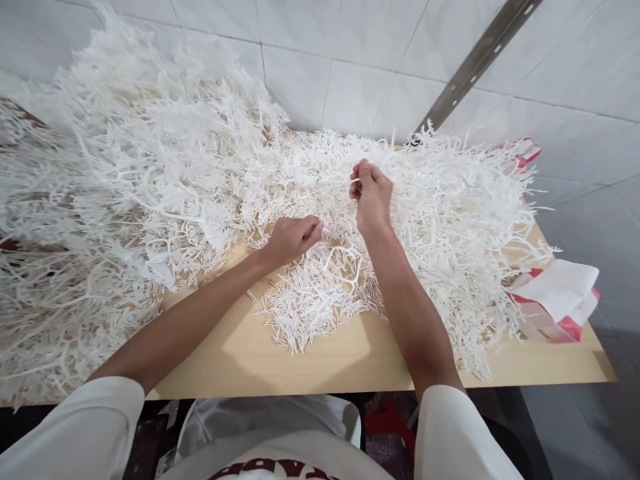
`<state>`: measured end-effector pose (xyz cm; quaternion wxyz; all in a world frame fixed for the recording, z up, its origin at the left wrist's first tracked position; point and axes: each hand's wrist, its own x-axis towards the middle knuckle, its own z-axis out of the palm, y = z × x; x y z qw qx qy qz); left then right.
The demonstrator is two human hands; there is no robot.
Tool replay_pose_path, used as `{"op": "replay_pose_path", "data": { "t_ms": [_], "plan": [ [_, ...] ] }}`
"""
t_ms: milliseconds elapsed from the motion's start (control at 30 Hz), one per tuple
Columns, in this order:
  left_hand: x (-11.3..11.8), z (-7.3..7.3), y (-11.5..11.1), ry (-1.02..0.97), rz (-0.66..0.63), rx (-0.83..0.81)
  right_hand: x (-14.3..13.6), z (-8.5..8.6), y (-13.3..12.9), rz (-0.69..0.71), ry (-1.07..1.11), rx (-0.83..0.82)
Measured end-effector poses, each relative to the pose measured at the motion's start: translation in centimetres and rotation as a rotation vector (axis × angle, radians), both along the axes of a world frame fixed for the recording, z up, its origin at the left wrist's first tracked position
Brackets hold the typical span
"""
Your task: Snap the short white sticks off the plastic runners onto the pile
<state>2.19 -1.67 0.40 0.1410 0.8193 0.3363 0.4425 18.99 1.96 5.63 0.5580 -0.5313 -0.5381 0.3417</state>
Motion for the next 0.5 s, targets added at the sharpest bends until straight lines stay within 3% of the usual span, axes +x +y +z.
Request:
{"op": "replay_pose_path", "data": {
  "t_ms": [100,233,400,500],
  "plan": [
    [-0.2,0.8,0.4,-0.179,0.077,-0.234,1.0,0.9,0.0,0.041,-0.066,0.012],
    [-1.5,2.9,2.2,-0.432,0.132,-0.466,-0.2,2.7,-1.7,0.259,-0.274,-0.074],
    [-3.6,5.5,4.2,-0.539,0.083,-0.39,-2.0,5.0,-4.2,0.729,-0.223,-0.376],
    [-4.7,7.2,4.5,-0.592,0.052,-0.344,-2.0,5.9,-5.1,0.952,-0.306,-0.447]
  ]
}}
